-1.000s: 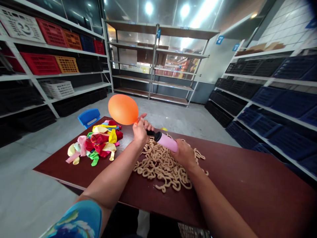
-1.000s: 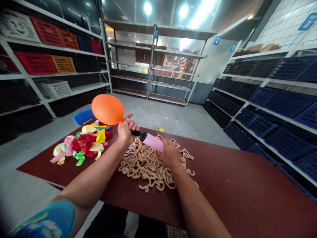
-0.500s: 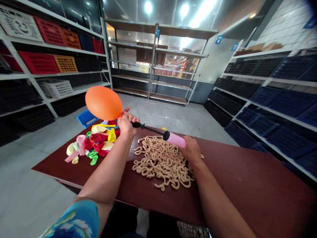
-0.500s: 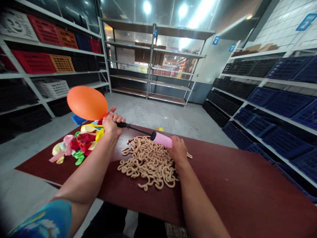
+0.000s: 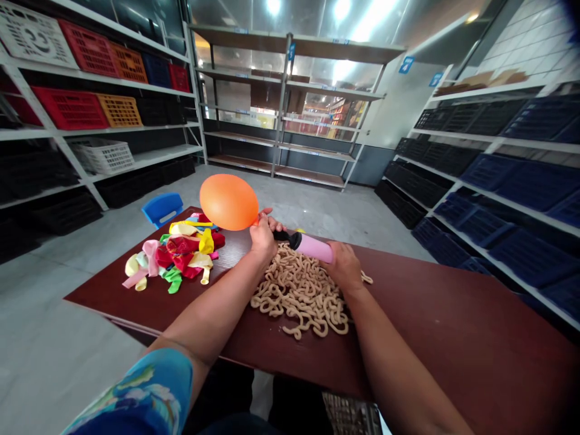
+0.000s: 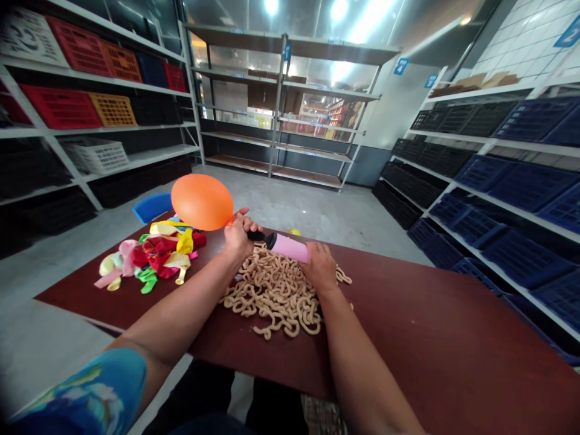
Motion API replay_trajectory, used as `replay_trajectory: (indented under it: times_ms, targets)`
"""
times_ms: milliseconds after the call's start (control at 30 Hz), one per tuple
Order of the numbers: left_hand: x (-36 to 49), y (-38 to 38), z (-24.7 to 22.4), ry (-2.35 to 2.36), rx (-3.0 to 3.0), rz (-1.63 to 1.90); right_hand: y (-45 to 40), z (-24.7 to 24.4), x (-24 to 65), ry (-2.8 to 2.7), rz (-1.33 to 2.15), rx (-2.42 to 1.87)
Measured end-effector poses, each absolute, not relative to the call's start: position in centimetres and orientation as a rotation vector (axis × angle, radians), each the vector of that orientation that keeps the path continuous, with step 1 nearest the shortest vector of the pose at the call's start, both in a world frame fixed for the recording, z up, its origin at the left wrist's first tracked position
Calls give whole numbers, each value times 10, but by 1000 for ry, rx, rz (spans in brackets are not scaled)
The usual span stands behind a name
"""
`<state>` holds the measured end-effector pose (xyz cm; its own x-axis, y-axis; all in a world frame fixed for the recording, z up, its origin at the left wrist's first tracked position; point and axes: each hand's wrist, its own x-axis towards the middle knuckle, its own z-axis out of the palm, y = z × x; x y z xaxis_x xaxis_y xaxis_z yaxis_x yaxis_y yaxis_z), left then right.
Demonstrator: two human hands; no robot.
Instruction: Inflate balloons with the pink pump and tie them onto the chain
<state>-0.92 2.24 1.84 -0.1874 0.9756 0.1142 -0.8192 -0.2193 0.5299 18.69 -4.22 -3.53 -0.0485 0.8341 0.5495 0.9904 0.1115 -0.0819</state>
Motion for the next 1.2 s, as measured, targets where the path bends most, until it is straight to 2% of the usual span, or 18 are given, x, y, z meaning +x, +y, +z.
replay_trajectory:
  times_ms: [333, 567, 800, 1200]
  targets:
    - [-60, 48, 22, 448, 377, 1840, -45, -31, 219, -1780, -532, -1954]
    - [-25, 32, 3, 424, 392, 1764, -42, -33, 203, -1820, -597, -1929]
    - [-8, 18, 7, 407, 455, 1706, -45, -30, 183, -1953, -566, -1790]
    - [-64, 50, 25, 453, 378, 1858, -45, -31, 216, -1760, -596, -2012]
